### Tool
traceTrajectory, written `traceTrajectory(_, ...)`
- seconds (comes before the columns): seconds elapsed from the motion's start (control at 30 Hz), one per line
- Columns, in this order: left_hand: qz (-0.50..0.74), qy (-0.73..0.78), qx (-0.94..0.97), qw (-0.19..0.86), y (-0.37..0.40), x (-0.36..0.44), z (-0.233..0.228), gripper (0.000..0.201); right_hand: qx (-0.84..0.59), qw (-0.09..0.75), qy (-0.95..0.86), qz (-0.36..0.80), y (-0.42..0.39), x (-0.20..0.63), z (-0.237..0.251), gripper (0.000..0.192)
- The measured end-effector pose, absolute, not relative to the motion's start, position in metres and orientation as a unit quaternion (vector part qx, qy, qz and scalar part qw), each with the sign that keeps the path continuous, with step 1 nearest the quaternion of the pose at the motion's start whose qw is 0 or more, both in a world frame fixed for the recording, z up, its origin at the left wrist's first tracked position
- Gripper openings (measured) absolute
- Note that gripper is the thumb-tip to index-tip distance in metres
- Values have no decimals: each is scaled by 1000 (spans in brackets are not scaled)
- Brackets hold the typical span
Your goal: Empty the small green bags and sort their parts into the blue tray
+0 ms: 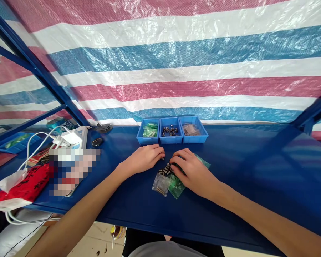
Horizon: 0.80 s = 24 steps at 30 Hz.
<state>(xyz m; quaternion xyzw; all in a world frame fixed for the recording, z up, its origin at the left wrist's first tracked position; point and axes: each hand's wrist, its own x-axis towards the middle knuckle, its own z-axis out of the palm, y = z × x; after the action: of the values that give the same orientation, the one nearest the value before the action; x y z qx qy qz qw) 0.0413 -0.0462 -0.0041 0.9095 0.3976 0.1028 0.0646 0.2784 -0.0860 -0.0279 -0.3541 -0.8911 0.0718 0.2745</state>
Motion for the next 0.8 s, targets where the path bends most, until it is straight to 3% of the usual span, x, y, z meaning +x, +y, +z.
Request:
traceTrajectory(0.23, 119, 367, 906, 175, -45, 39, -3, 9, -359, 270, -891, 71, -85, 280, -28, 20)
traceTrajectory(0.5, 205, 374, 879, 212, -46, 46, -8, 15, -358, 288, -886, 66, -87, 278, -26, 19)
traceTrajectory(0.67, 343, 354, 744, 452, -48, 58, -14, 15, -348, 349, -870, 40, -88, 278, -23, 19)
traceTrajectory(0.8, 393, 326, 621, 594, -49, 64, -19, 36, -338, 388, -857, 8, -89, 278, -22, 18)
